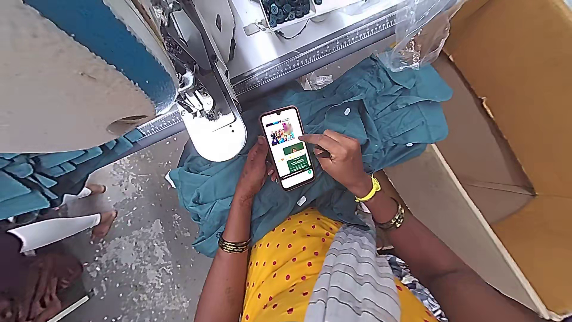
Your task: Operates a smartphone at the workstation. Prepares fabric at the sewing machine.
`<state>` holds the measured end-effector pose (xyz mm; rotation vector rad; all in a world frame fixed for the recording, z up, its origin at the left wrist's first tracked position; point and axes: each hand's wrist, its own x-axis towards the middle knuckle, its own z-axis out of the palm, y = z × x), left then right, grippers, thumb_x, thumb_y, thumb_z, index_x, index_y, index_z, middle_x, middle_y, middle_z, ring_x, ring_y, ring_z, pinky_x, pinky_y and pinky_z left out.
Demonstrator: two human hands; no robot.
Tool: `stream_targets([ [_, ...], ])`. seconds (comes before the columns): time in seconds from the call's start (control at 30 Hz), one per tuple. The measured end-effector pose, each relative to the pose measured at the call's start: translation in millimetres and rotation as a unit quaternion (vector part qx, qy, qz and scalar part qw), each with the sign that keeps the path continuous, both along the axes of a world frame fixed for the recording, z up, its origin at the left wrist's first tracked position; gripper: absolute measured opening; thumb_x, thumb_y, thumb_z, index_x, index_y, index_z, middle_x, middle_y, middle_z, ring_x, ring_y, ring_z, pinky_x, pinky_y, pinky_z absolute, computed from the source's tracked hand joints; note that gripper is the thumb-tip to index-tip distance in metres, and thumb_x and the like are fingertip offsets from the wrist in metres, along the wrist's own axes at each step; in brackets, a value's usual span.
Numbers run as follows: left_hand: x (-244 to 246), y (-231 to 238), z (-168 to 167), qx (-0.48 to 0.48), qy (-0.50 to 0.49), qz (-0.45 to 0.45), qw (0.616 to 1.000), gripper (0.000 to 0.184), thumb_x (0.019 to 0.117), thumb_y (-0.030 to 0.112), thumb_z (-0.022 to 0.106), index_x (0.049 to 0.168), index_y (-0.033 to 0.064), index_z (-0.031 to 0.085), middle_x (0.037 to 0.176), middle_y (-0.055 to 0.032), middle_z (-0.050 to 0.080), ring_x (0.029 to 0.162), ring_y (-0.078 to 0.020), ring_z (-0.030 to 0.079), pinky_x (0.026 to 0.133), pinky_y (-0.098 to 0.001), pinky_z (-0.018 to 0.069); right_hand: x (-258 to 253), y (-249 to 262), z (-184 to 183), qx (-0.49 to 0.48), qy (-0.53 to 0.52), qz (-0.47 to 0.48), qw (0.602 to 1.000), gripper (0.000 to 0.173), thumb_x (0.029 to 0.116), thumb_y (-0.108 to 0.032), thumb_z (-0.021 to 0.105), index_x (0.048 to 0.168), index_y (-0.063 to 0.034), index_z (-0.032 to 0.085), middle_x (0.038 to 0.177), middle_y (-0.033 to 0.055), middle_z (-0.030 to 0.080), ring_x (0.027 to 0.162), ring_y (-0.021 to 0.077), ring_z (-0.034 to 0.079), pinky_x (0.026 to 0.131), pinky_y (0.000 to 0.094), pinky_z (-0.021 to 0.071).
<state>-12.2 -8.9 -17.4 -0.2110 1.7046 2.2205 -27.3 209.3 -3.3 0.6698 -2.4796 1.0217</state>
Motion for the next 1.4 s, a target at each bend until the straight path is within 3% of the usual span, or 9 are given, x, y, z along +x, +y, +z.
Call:
stream_targets([
  [0.13,-0.6,-0.1,-0.8,0.008,0.003,-0.004,1.0,0.045,0.1107,0.045,0.024,0.107,0.0169,0.059,0.064,0.0049,0.063,0.041,0.0002,0.048,0.04,-0.0141,0.0442,-12.9,-5.5,4.9,0.01,-0.032,-0.001,0.999,0.033,0.0882,-0.001,0.067,0.117,-0.0113,0.078,0.078,0.0094,0.067,0.062,0.0211,0.063,0.053,0.0357,0.0506],
  [0.37,-0.4,-0.5,-0.8,0.013,0.009,-0.006,1.0,0.044,0.1094,0.049,0.027,0.109,0.0186,0.059,0.067,0.0059,0.064,0.042,0.0007,0.05,0.041,-0.0136,0.0443,-25.4,-18.1,14.1,0.044,-0.029,-0.01,0.999,0.036,0.0933,-0.005,0.067,0.128,-0.0126,0.074,0.076,0.0102,0.064,0.059,0.0233,0.061,0.05,0.0372,0.0473],
  [0.5,-0.5,-0.1,-0.1,0.014,0.008,-0.008,1.0,0.044,0.11,0.047,0.025,0.108,0.0189,0.059,0.066,0.0065,0.064,0.042,0.0011,0.05,0.04,-0.0131,0.0444,-28.0,-20.1,14.3,0.046,-0.026,-0.007,0.999,0.036,0.092,-0.005,0.068,0.127,-0.0109,0.074,0.077,0.0103,0.065,0.06,0.0238,0.062,0.051,0.0375,0.0478],
  [0.6,-0.3,-0.2,0.5,0.01,0.005,-0.007,1.0,0.044,0.1104,0.046,0.024,0.107,0.0187,0.059,0.065,0.0066,0.063,0.042,0.0011,0.049,0.04,-0.0135,0.0444,-26.4,-19.4,16.9,0.016,-0.039,-0.011,0.999,0.039,0.0913,-0.005,0.071,0.13,-0.0079,0.071,0.092,0.0119,0.074,0.073,0.0243,0.071,0.06,0.0396,0.0556],
  [0.7,0.1,-0.6,-0.1,0.014,0.005,-0.006,1.0,0.045,0.1102,0.046,0.025,0.106,0.0177,0.059,0.063,0.0056,0.062,0.041,0.0004,0.049,0.04,-0.0141,0.0449,-22.8,-14.8,16.1,-0.012,-0.044,-0.015,0.999,0.039,0.0901,-0.003,0.071,0.129,-0.0073,0.071,0.097,0.0113,0.074,0.075,0.0224,0.07,0.062,0.0387,0.0561],
  [0.83,-0.3,-0.5,-1.3,0.001,0.006,-0.006,1.0,0.045,0.11,0.047,0.025,0.104,0.0187,0.059,0.061,0.0067,0.06,0.041,0.0005,0.048,0.041,-0.0143,0.0445,-14.0,-6.9,7.4,-0.027,-0.018,-0.022,0.999,0.028,0.0885,0.0,0.064,0.112,-0.0064,0.077,0.088,0.0097,0.073,0.07,0.0189,0.067,0.06,0.0341,0.0542],
  [0.97,-0.3,-0.6,-0.6,0.009,0.014,-0.012,1.0,0.046,0.1096,0.049,0.025,0.106,0.0194,0.06,0.062,0.0066,0.061,0.041,0.0009,0.049,0.041,-0.0136,0.0446,1.5,0.1,-2.3,-0.023,-0.002,-0.01,1.0,0.022,0.0892,-0.004,0.062,0.104,-0.0062,0.079,0.075,0.0084,0.066,0.061,0.0173,0.062,0.054,0.031,0.0505],
  [1.13,-0.2,-0.6,-1.3,0.002,0.017,-0.013,1.0,0.045,0.11,0.048,0.024,0.108,0.0193,0.059,0.064,0.0064,0.062,0.041,0.0008,0.049,0.04,-0.0134,0.0438,17.8,1.0,-11.5,0.01,0.022,0.014,1.0,0.02,0.092,-0.012,0.066,0.105,-0.0095,0.081,0.063,0.0058,0.056,0.054,0.0168,0.054,0.049,0.0289,0.0434],
  [1.4,-0.5,-0.7,-0.9,-0.001,0.014,-0.011,1.0,0.045,0.1094,0.049,0.026,0.107,0.0196,0.059,0.064,0.0064,0.062,0.041,0.001,0.048,0.04,-0.0134,0.0442,19.4,-2.0,-14.5,0.006,0.025,0.012,1.0,0.023,0.0904,-0.011,0.067,0.109,-0.0095,0.08,0.065,0.0062,0.059,0.056,0.0174,0.056,0.05,0.0298,0.0448],
])
